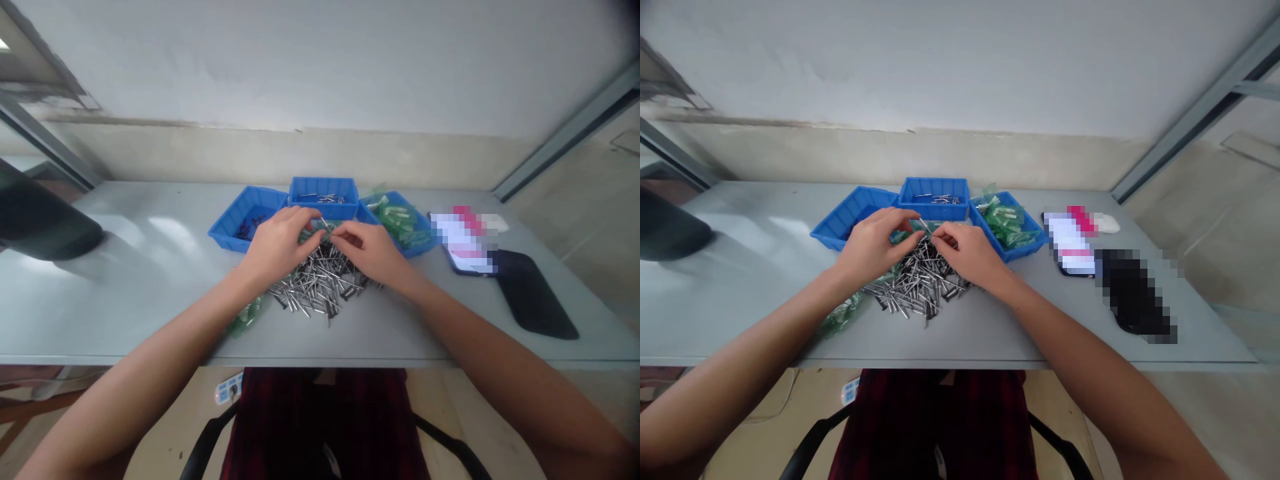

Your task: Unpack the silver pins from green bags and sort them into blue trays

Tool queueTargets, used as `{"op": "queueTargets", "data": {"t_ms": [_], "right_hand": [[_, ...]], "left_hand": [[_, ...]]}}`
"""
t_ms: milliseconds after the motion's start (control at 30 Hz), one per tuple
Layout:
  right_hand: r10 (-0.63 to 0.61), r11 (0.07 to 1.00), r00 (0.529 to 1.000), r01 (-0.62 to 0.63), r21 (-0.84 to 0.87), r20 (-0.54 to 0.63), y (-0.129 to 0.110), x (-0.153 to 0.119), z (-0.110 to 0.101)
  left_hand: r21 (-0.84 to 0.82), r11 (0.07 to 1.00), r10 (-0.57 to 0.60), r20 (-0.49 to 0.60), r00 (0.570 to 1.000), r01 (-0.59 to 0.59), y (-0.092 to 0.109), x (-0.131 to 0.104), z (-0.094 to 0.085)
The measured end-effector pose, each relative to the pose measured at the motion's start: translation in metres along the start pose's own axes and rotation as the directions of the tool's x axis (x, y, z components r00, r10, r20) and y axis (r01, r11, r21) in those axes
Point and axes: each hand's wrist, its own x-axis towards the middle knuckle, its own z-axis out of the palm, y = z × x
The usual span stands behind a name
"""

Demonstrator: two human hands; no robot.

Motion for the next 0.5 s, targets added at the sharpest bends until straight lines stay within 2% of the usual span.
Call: {"op": "queueTargets", "data": {"t_ms": [233,500], "right_hand": [[-0.04,0.999,0.999,0.039,-0.02,-0.019,0.0012,0.0007,0.0004],[-0.126,0.989,0.992,0.126,-0.073,0.013,-0.0018,0.0014,-0.0006]], "left_hand": [[-0.29,0.956,-0.045,-0.014,0.999,0.039,0.0052,0.0011,0.0004],[-0.355,0.934,-0.037,0.006,0.999,0.037,0.0064,0.0011,0.0037]]}}
